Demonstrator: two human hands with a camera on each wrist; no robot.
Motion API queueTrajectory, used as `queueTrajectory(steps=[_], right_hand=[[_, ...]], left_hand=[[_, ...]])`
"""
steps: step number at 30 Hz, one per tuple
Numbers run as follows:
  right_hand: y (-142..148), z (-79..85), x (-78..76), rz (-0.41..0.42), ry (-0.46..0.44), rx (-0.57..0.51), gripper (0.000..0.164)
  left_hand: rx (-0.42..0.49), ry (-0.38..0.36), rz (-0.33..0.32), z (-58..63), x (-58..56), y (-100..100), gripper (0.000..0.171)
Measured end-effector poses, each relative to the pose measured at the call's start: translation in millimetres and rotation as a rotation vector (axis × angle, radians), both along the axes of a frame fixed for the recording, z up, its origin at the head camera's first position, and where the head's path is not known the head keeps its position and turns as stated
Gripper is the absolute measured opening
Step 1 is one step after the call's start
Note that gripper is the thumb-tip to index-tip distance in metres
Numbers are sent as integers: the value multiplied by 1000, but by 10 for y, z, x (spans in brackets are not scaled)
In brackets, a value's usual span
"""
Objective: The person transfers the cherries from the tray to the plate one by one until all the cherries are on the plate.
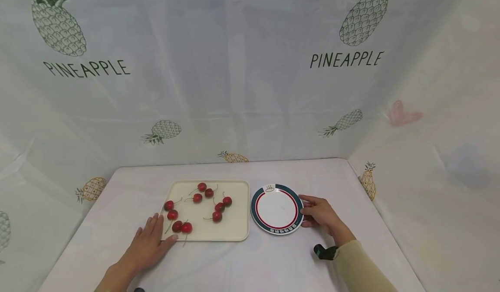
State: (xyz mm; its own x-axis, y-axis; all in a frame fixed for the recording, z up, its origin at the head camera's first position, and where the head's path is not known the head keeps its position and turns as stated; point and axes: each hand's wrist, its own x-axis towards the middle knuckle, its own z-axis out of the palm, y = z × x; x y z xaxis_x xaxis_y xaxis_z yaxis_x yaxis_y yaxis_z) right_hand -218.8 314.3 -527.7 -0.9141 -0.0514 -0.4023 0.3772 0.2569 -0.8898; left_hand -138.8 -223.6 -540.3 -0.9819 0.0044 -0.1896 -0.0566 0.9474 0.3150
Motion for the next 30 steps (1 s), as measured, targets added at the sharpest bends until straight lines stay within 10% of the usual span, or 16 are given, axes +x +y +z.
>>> queueTrajectory(steps=[12,22,30], right_hand=[[-2,-72,8,-17,19,15,60],[-20,-70,21,-31,18,27,61],[-35,-71,20,-33,24,32,63]], left_hand=[[-15,33,-35,160,6,-31,102],[-92,292,-68,274,-10,-54,57],[-146,284,-52,258,-62,-24,37]])
